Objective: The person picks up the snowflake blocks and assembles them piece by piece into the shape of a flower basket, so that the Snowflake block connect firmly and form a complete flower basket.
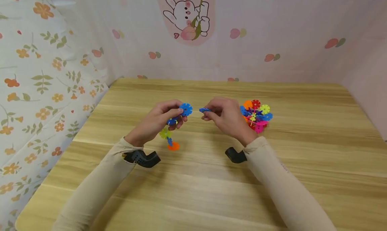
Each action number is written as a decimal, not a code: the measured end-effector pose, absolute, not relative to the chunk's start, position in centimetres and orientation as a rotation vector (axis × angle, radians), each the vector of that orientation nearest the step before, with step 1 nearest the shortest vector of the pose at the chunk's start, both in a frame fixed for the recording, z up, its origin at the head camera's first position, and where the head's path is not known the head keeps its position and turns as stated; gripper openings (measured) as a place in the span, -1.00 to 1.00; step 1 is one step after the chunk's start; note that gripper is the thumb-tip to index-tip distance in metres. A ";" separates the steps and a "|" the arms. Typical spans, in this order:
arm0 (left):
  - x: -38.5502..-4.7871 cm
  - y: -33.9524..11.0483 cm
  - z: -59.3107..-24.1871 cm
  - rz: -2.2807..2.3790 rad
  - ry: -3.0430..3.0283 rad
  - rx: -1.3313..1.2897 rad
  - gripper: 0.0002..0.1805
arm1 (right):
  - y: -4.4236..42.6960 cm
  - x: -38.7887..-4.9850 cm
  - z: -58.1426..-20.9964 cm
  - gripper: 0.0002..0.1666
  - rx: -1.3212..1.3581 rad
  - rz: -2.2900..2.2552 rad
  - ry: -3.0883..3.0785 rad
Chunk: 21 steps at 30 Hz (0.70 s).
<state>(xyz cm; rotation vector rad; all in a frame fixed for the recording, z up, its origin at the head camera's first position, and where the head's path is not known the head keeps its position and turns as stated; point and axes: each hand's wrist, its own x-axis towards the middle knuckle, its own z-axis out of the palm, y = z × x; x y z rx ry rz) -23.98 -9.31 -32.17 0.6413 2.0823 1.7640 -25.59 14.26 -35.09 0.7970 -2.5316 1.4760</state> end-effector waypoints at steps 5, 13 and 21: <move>-23.9 -8.7 -32.0 1.709 2.114 0.686 -0.75 | 14.2 -22.5 -34.0 -0.86 0.864 1.316 -2.231; -23.6 -7.8 -31.7 1.612 2.118 0.750 -0.75 | 14.6 -20.8 -34.1 -0.75 0.838 1.128 -2.075; -23.5 -7.3 -31.4 1.547 2.042 0.763 -0.73 | 15.0 -19.6 -35.1 -0.69 0.842 1.054 -2.037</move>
